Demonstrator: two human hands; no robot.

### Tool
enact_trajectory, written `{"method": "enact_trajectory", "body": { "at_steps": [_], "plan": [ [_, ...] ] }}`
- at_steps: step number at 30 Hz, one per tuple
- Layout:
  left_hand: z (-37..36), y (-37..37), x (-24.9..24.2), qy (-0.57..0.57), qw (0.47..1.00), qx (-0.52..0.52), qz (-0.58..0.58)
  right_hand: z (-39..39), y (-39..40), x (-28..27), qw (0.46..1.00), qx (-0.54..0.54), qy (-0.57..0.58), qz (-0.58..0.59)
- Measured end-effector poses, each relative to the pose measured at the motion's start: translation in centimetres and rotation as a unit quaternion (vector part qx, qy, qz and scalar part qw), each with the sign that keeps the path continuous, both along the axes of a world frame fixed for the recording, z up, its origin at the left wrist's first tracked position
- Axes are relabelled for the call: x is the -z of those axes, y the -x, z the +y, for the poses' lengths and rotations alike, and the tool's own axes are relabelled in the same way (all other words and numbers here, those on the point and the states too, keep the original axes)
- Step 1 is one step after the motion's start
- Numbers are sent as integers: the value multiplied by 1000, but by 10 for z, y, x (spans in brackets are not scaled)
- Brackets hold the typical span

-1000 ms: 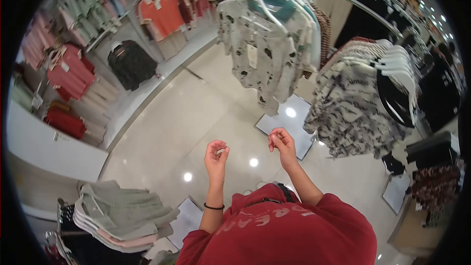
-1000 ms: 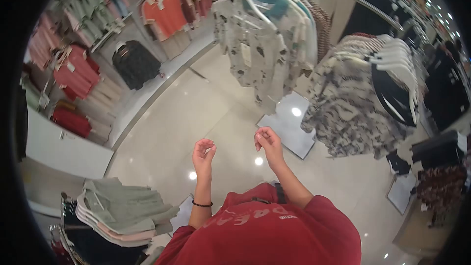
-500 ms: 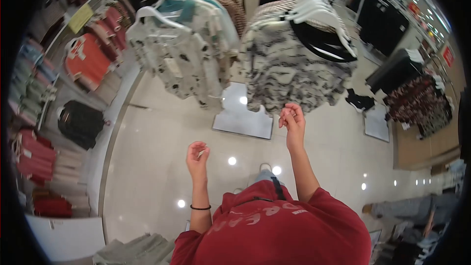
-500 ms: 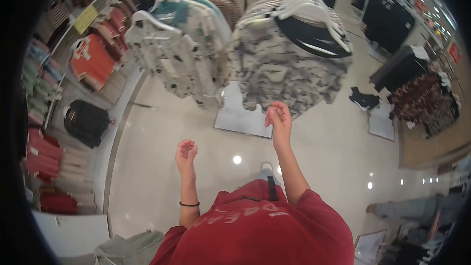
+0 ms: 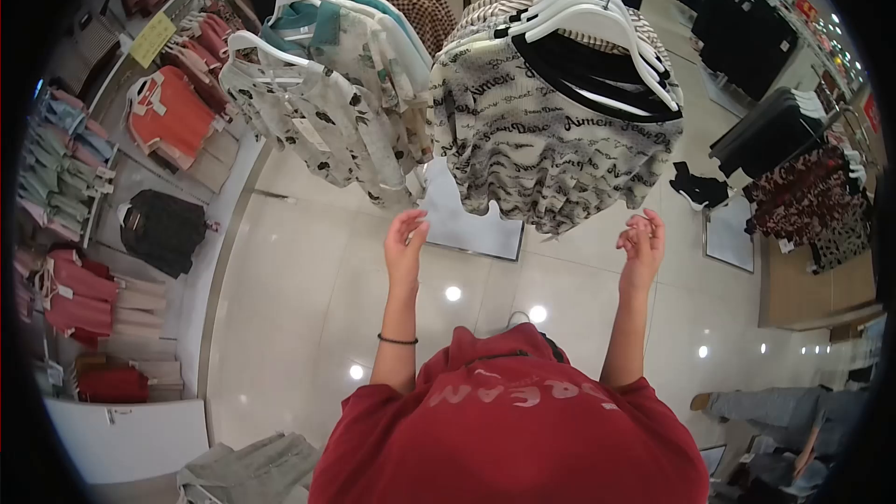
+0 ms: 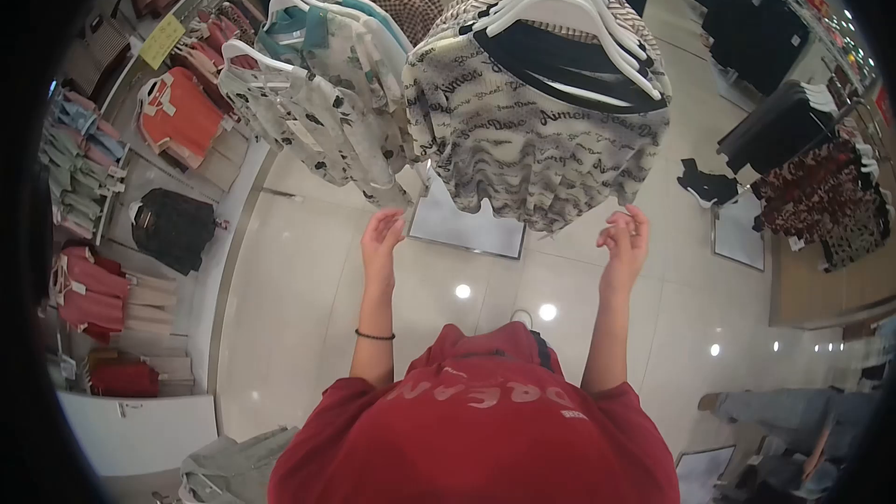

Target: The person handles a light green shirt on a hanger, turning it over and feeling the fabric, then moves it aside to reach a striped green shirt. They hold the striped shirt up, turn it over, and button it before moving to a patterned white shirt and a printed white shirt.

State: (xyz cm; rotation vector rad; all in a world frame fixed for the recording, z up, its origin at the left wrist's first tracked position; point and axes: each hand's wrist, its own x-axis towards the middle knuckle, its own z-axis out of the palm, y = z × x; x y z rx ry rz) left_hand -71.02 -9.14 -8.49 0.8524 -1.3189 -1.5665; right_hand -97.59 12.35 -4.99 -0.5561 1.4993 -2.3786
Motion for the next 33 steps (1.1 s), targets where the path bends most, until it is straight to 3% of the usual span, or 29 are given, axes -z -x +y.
{"method": "enact_trajectory", "body": {
  "at_steps": [3, 6, 9, 12, 14, 16, 23, 26, 30, 33],
  "plan": [
    [-22, 39, 4, 43, 999, -15, -10, 12, 24, 5, 1000, 11, -17, 1],
    [-42, 80, -3, 101, 987, -122, -38, 23, 48, 9, 999, 30, -19, -11],
    [-89, 101, 22, 256, 948, -145, -120, 32, 68, 11, 999, 31, -27, 3],
    [-125, 86, 14, 145, 984, -90, -53, 38, 83, 8, 999, 27, -36, 7],
    [-140, 70, -5, 167, 974, -151, 5, 40, 93, 9, 999, 24, -38, 11],
    [-127, 62, -45, 125, 980, -140, 61, 42, 102, 11, 999, 15, -38, 12],
    [-120, 52, -82, 168, 970, -171, 37, 40, 127, 13, 996, -30, -80, 16],
    [-114, 49, -76, 162, 963, -200, -75, 27, 135, 23, 990, -42, -124, 52],
    [-117, 47, -48, 273, 936, -177, -132, -1, 148, 33, 979, -94, -98, 154],
    [-122, 38, -38, 189, 961, -63, -192, -20, 148, 24, 979, -97, -94, 154]
  ]
}}
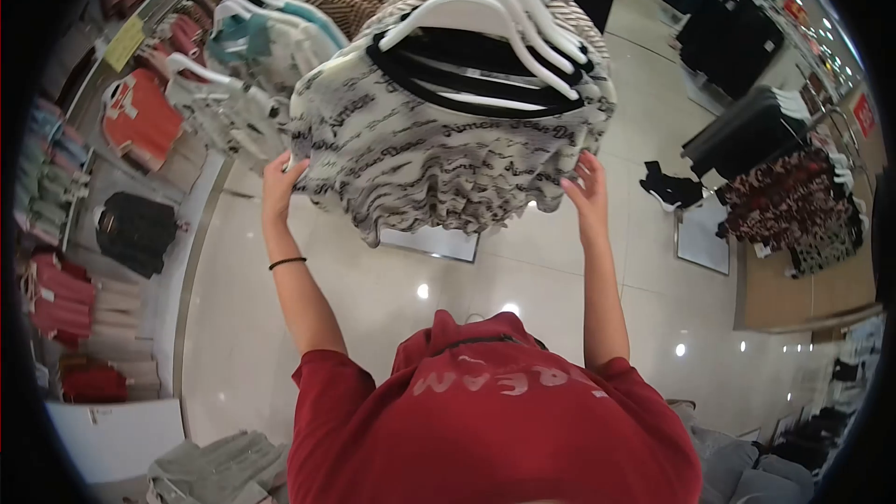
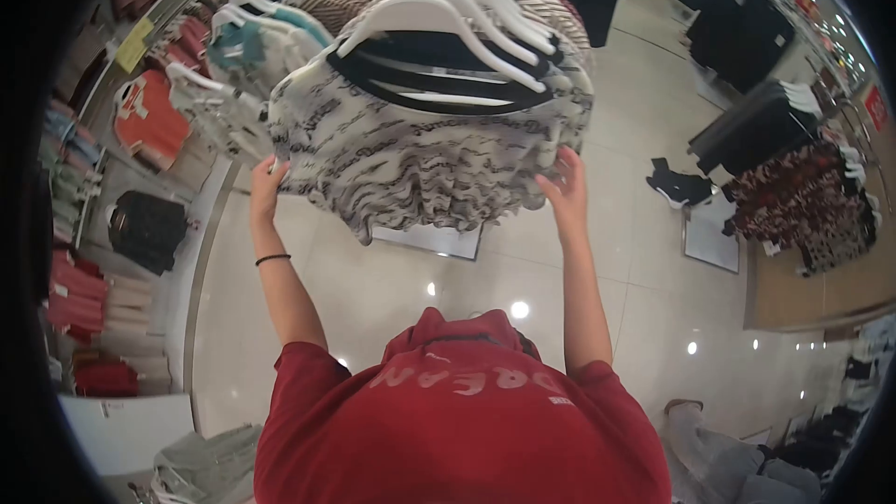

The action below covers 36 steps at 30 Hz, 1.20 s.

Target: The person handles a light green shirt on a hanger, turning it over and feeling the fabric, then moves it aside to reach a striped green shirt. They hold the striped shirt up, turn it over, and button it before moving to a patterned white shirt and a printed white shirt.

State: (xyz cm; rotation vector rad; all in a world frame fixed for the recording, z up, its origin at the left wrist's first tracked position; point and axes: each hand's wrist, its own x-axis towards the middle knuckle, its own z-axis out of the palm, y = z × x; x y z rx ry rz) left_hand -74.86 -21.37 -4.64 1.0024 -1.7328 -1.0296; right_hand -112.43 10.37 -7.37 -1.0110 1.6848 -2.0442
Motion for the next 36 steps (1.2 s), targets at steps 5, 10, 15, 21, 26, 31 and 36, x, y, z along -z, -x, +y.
{"method": "enact_trajectory", "body": {
  "at_steps": [5, 10, 15, 21, 26, 31, 36],
  "plan": [
    [-22, -13, 9, -129, 984, 98, 73, -6, 28, 20, 992, -44, -114, -14],
    [-13, 4, 8, -137, 960, 56, 237, 11, 42, -3, 997, 39, 22, -64],
    [-35, 7, 15, -53, 991, 35, 118, 11, 42, -22, 995, 67, 25, -72],
    [29, 59, -87, 83, 974, 182, 109, -5, 32, -67, 995, -6, 88, 45],
    [22, 95, -109, 166, 974, 141, -68, -25, 23, -103, 997, -23, 38, 66],
    [23, 112, -103, 181, 977, 114, 15, -24, 18, -135, 934, 73, -40, 348],
    [39, 115, -111, 253, 965, 47, 45, -31, 4, -142, 888, 170, -11, 427]
  ]
}}
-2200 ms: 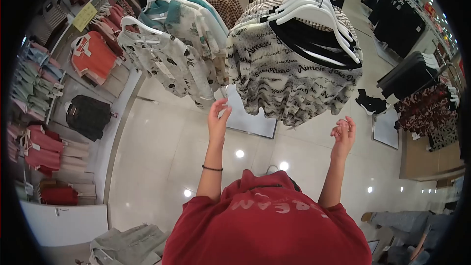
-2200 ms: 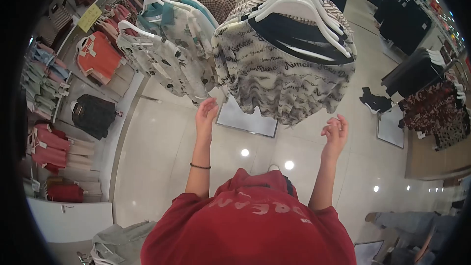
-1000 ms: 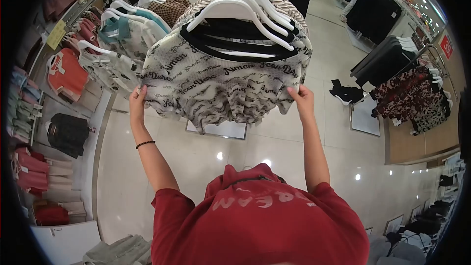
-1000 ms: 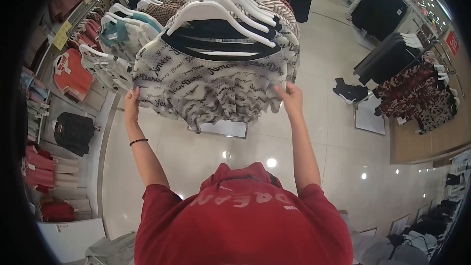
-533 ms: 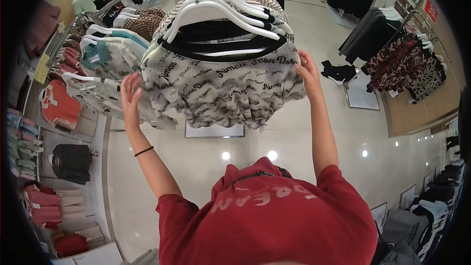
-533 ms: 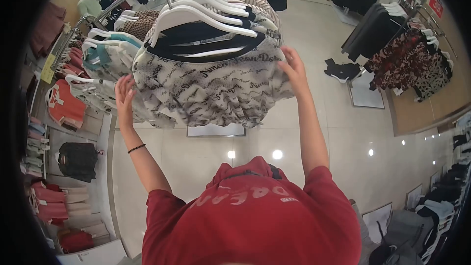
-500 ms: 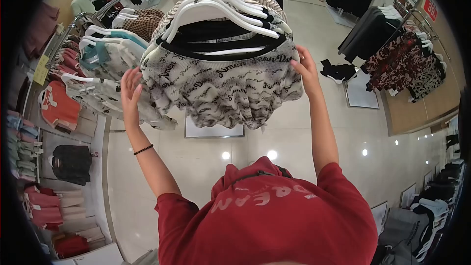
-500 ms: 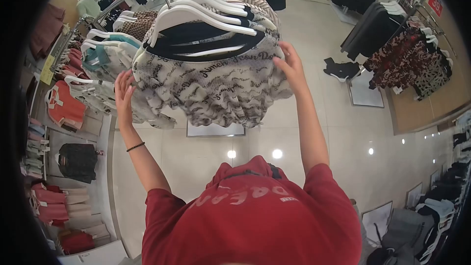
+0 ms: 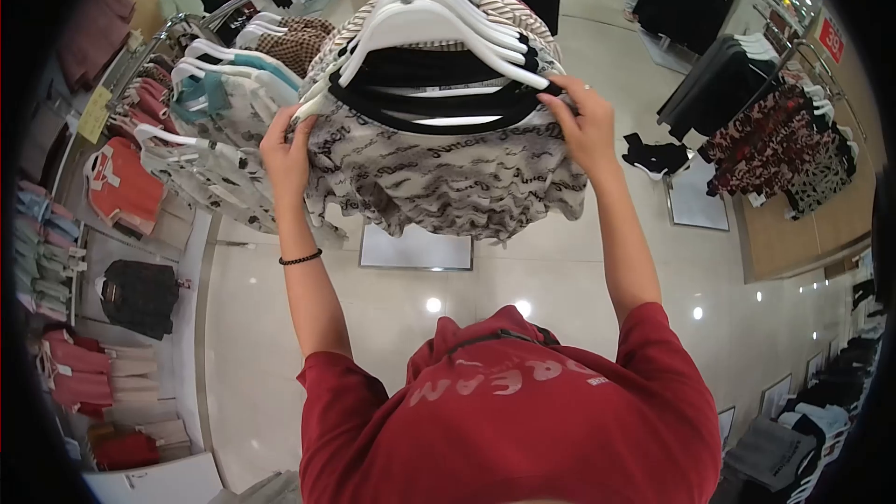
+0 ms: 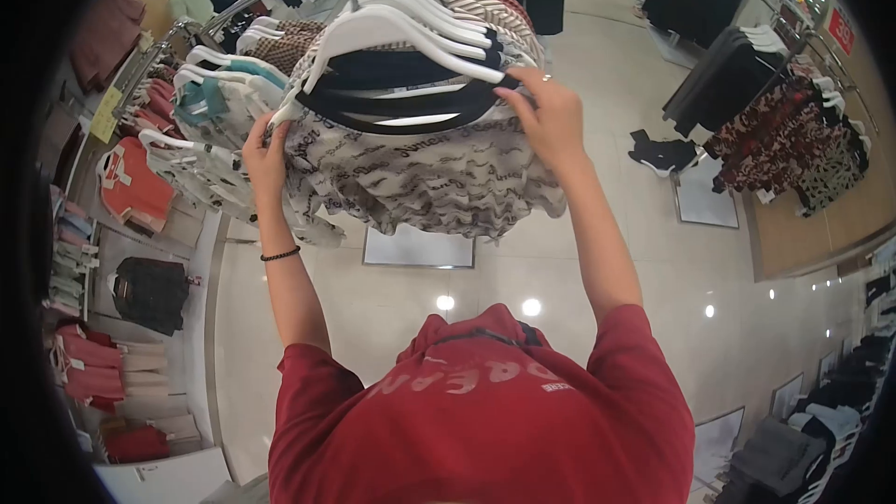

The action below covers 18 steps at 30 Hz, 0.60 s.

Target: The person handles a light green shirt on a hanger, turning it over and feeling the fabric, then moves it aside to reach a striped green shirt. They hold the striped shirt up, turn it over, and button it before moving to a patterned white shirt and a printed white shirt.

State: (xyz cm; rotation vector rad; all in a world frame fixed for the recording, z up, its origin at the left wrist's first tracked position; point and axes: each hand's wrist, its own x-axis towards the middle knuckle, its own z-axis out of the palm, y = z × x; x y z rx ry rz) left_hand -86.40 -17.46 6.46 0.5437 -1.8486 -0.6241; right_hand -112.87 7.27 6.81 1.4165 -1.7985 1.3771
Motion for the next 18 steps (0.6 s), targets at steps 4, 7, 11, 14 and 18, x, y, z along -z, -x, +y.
{"method": "enact_trajectory", "body": {
  "at_steps": [4, 7, 11, 14, 18],
  "plan": [
    [15, 1, -29, 25, 1000, 6, 13, 8, 9, -7, 999, 51, 8, -2],
    [13, -6, -36, -24, 990, 114, 74, 12, 17, -16, 998, 53, 23, -4],
    [9, -14, -9, -153, 884, 355, 262, 21, 32, -30, 998, 47, 32, -18],
    [5, -21, 64, -336, 799, 456, 202, 27, 46, -41, 997, 64, 35, -11],
    [-4, -5, 217, -346, 876, 332, -55, 28, 72, -53, 996, 52, 64, -31]
  ]
}}
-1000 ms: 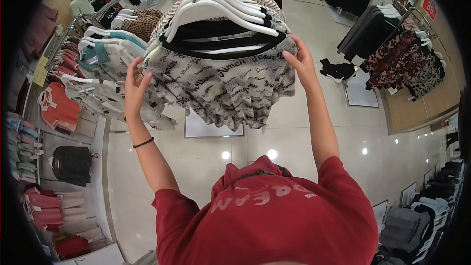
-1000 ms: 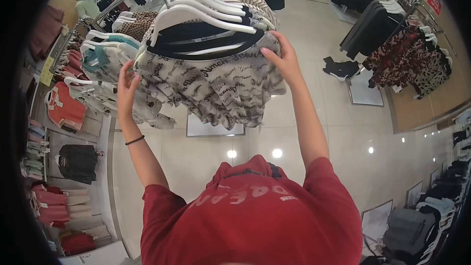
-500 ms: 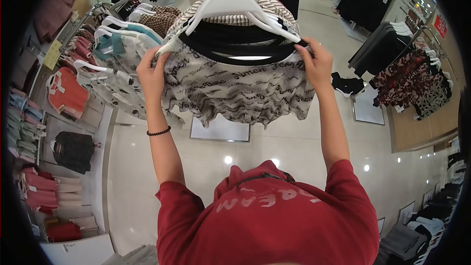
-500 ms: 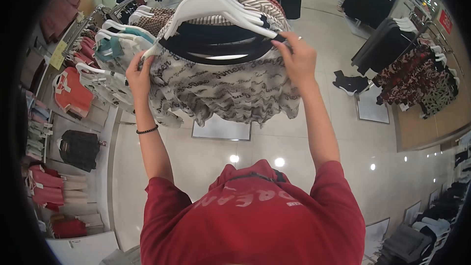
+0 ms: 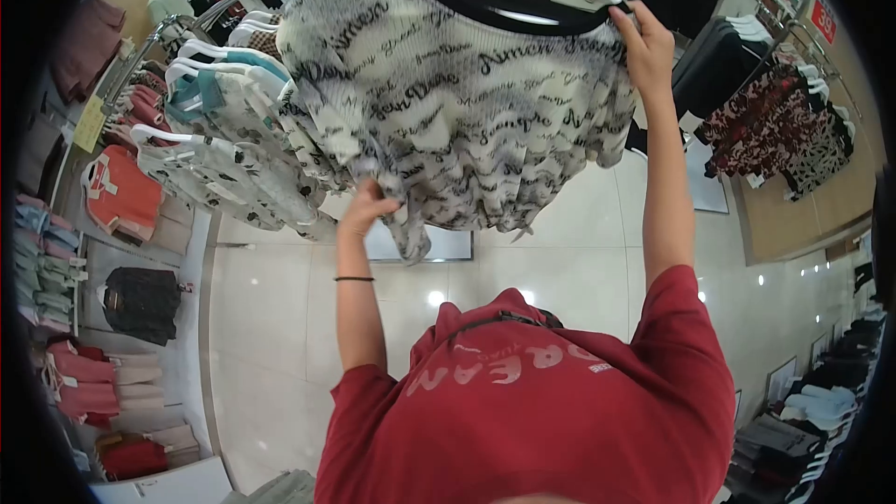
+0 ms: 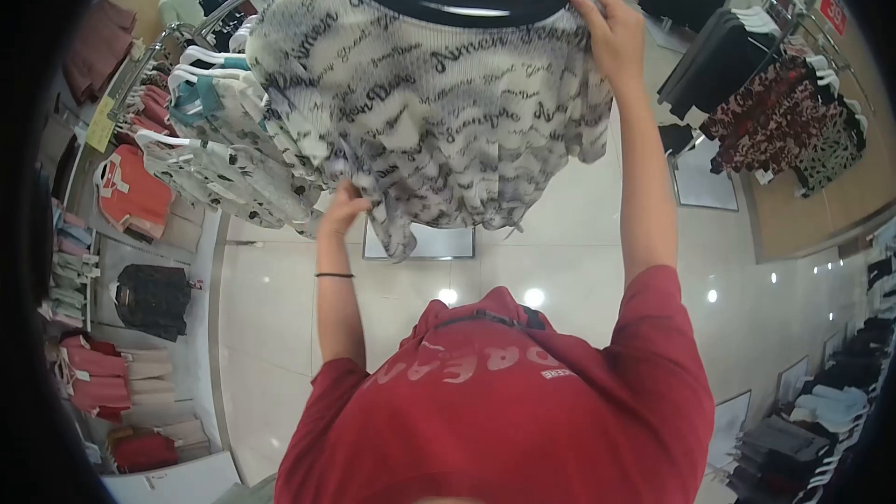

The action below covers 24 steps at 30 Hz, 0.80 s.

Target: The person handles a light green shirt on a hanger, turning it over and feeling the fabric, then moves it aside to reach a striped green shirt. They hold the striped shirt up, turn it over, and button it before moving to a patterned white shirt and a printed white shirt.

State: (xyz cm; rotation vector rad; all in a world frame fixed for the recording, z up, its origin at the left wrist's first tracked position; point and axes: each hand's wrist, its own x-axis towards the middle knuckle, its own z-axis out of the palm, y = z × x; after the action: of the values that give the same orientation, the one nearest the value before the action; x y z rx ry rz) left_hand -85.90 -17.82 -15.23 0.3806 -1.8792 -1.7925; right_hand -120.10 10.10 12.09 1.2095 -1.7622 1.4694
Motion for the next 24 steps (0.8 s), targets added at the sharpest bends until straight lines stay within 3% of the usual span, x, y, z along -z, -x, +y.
{"method": "enact_trajectory", "body": {
  "at_steps": [2, 5, 8, 12, 20, 24],
  "plan": [
    [53, 22, -27, -10, 994, -14, -104, 2, 14, -6, 1000, -7, 0, 15],
    [85, 23, -28, -121, 990, -64, 43, 7, 24, -18, 999, -21, -6, 24],
    [71, 5, -10, -156, 980, -114, 53, 11, 30, -26, 999, -33, -15, 23],
    [69, -16, -30, -231, 956, -88, 159, 14, 36, -32, 999, -23, -33, 37],
    [68, -37, -40, -220, 956, -120, 156, 15, 37, -29, 999, -23, -12, 48],
    [70, -30, -32, -227, 950, -142, 158, 20, 33, -27, 1000, -19, -19, -6]
  ]
}}
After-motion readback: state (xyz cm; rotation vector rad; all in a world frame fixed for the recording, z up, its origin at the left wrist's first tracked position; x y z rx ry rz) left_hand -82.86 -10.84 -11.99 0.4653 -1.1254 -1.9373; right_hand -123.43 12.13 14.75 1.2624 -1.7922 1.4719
